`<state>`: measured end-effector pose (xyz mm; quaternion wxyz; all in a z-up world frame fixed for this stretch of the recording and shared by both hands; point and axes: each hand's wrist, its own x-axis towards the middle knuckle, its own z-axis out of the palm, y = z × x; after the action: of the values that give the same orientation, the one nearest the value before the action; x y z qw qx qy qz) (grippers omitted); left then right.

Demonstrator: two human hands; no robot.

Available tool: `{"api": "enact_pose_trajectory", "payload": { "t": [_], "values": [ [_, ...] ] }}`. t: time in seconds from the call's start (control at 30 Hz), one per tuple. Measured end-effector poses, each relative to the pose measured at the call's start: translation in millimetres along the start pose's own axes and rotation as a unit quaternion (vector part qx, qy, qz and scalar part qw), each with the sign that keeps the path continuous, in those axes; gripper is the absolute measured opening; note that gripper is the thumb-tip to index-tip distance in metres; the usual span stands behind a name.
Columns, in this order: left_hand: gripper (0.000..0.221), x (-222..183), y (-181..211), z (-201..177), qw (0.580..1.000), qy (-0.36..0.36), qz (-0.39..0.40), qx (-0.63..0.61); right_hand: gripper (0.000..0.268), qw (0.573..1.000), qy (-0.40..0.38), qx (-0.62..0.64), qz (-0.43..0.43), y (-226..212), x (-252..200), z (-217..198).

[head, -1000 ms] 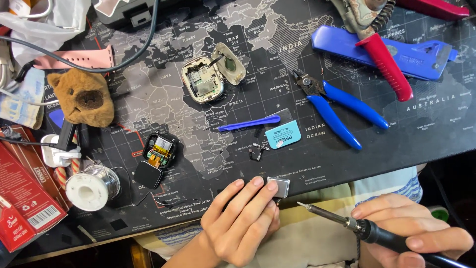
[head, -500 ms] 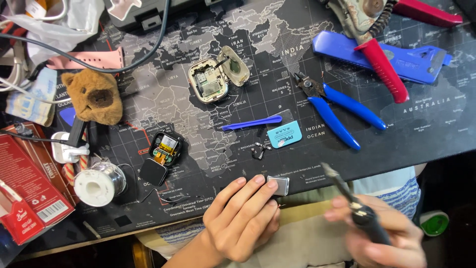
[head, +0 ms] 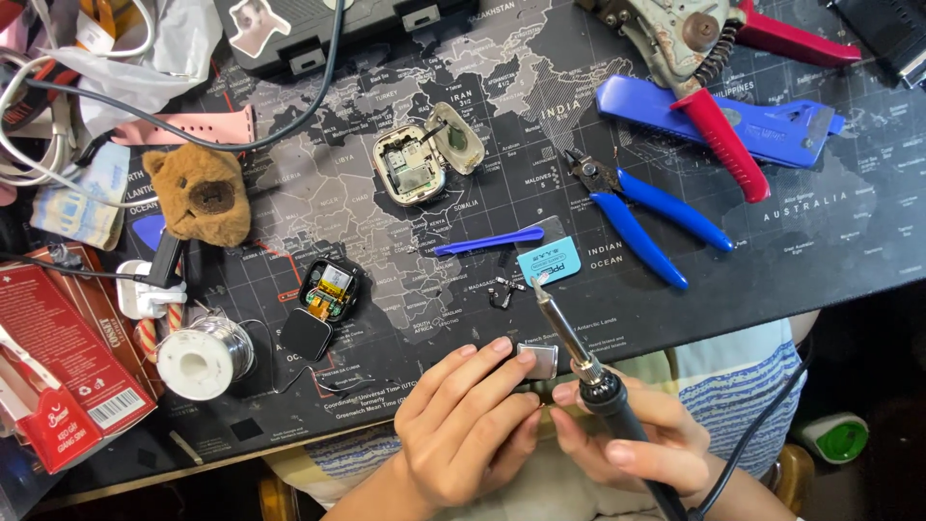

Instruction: Solder wires to a small electronic component and trim them using wire cutters

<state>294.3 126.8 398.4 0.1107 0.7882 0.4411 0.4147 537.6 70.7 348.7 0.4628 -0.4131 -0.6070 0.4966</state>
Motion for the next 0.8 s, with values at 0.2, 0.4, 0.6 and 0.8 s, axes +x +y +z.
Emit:
{"api": "enact_pose_trajectory", "payload": {
  "t": [0.2,0.4,0.6,0.8],
  "values": [
    [0.028,-1,0,-1,1.000,0.003,0.001,-0.004,0.049,0.996,-0.038,-0.065,-0.049,-5,10,6],
    [0.030,-1,1,-3,1.000,0.006,-0.005,-0.009,0.064,0.966,-0.029,-0.143,-0.212,-5,25,7],
    [0.027,-3,1,-4,1.000,0.006,-0.002,-0.013,0.056,0.993,-0.041,-0.049,-0.104,11,-8,-1],
    [0.026,-6,1,-5,1.000,0.008,0.000,-0.010,0.057,0.982,-0.067,-0.076,-0.162,14,2,-10]
  ]
}}
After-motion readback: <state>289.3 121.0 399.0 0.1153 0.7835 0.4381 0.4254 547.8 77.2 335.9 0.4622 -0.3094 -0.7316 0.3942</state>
